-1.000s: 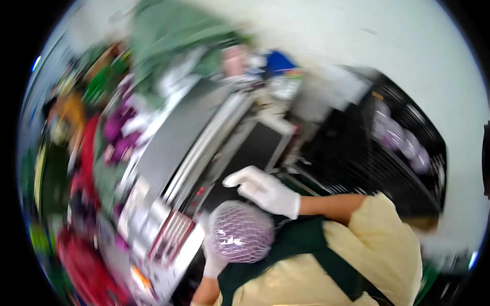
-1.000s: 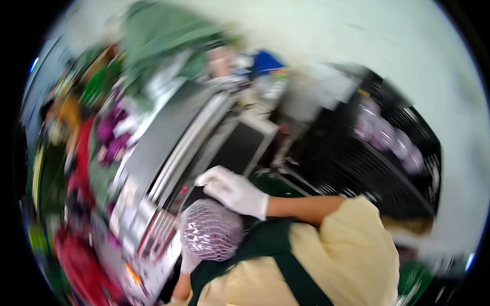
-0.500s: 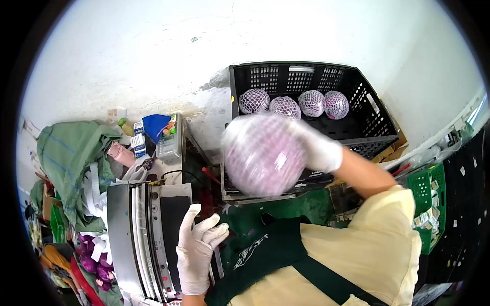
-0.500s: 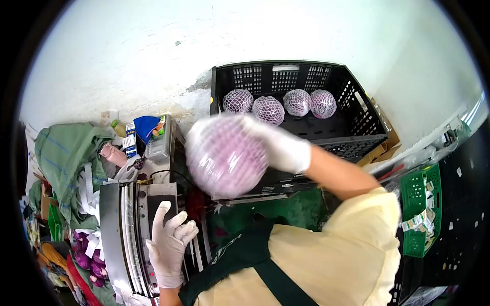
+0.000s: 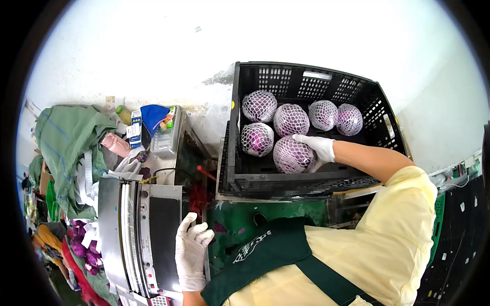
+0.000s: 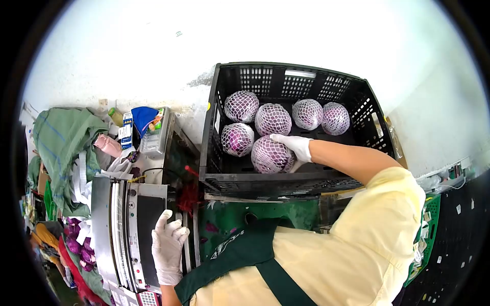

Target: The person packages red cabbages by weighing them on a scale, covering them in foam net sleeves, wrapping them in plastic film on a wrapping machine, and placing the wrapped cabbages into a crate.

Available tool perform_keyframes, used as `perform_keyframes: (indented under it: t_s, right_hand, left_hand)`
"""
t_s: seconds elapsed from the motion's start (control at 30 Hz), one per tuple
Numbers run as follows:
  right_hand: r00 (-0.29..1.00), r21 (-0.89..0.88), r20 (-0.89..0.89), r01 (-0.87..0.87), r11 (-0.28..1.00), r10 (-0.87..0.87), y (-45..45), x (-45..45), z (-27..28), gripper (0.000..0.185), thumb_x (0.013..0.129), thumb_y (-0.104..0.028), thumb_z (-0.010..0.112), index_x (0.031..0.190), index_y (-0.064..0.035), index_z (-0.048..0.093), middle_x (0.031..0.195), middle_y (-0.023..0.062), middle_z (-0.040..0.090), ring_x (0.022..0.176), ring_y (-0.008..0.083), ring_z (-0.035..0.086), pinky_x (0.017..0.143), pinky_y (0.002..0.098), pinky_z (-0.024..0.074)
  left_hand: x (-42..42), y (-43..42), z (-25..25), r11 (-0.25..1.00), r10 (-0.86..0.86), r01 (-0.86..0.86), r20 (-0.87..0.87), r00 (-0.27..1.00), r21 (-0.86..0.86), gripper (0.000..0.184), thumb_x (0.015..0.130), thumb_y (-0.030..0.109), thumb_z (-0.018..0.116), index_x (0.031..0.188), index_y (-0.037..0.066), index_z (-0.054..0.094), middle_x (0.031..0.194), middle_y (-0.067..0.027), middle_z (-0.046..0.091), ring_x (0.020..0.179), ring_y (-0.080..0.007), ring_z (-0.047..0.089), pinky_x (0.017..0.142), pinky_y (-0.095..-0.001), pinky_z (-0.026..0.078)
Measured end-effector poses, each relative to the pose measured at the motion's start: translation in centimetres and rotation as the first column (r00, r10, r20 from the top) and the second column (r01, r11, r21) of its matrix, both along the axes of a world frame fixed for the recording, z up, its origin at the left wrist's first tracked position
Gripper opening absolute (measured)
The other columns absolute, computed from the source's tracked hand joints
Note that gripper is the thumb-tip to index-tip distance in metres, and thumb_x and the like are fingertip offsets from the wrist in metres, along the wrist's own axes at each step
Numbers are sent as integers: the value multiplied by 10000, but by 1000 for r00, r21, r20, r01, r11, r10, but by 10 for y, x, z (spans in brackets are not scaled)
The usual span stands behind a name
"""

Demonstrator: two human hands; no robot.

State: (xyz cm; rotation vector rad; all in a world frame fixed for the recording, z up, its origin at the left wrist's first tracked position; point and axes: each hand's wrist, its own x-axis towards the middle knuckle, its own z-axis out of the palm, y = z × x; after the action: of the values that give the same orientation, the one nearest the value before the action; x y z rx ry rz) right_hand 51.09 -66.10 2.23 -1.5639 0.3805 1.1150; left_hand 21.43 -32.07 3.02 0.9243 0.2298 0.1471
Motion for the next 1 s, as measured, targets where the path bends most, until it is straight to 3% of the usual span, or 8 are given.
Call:
perform_keyframes:
  t_s: [0.23, 0.4, 0.57, 0.67, 0.73, 0.77, 0.9, 1.0]
  right_hand:
    - [891, -152, 387, 315, 937, -237, -28, 29, -28, 795, 837, -463, 688, 1400, -13, 352, 1440, 243, 382, 1244, 493, 441, 815, 785, 413]
    - [683, 28, 179, 716, 698, -708, 34, 20, -24, 887, 813, -442, 716, 1437, -23, 245, 1482, 220, 298, 1304, 485, 369, 895, 779, 387]
    - [866, -24, 197, 472, 881, -459, 27, 27, -42, 847, 858, -538, 624, 1459, -84, 236, 1473, 167, 346, 1325, 426, 381, 911, 695, 443]
    - [954, 241, 151, 217, 946, -258, -21, 18, -89, 432, 935, -326, 599, 1283, -91, 499, 1183, 98, 608, 1010, 217, 600, 835, 369, 514]
    - [668, -29, 723, 282, 959, -174, -26, -4, -66, 403, 929, -266, 609, 1242, -19, 551, 1287, 140, 535, 1129, 226, 541, 957, 363, 457]
    - [372, -358, 894, 258, 897, 250, -26, -35, -12, 472, 929, -198, 595, 1329, 26, 482, 1355, 174, 481, 1214, 256, 492, 1033, 383, 411]
    - [-270, -81, 956, 144, 986, 118, 8, -49, 43, 455, 932, -185, 605, 1286, 76, 489, 1258, 228, 555, 1135, 312, 550, 990, 398, 439]
    - [-306, -20, 950, 154, 988, 67, 89, -114, 68, 436, 901, -213, 669, 1203, 63, 519, 1133, 266, 604, 995, 357, 595, 878, 440, 493]
  left_hand:
    - [-28, 10, -11, 980, 200, -199, -88, 976, 20, 688, 915, 532, 567, 1387, 55, 417, 1053, -130, 636, 925, -244, 624, 890, -379, 507]
    - [-15, 6, -16, 981, 163, -170, -86, 983, -89, 617, 943, 466, 561, 1384, 58, 420, 1087, -107, 632, 905, -204, 602, 885, -379, 499]
    - [-26, -13, -11, 989, 119, -126, -91, 989, -72, 611, 962, 443, 533, 1382, 18, 403, 1107, -140, 628, 985, -249, 621, 953, -398, 478]
    - [-80, -10, -2, 979, 191, -197, -109, 976, -51, 589, 965, 430, 527, 1367, 11, 430, 1139, -135, 623, 1003, -237, 623, 966, -376, 469]
    - [-136, 2, -27, 959, 272, -275, -58, 961, -67, 546, 979, 408, 515, 1351, 13, 456, 1156, -127, 621, 1020, -227, 624, 977, -367, 462]
    - [-162, -3, -17, 919, 393, -392, -58, 918, 35, 519, 987, 386, 510, 1343, 11, 466, 1150, -125, 625, 1027, -224, 625, 980, -365, 462]
    - [-273, -1, -21, 586, 803, -769, -56, 594, 255, 434, 1000, 309, 514, 1306, 2, 496, 1077, -111, 649, 1013, -217, 636, 974, -354, 469]
    - [-370, 46, -33, -38, 996, -852, 89, 10, 522, 297, 959, 140, 580, 1220, -3, 576, 1077, -80, 651, 964, -132, 620, 897, -266, 478]
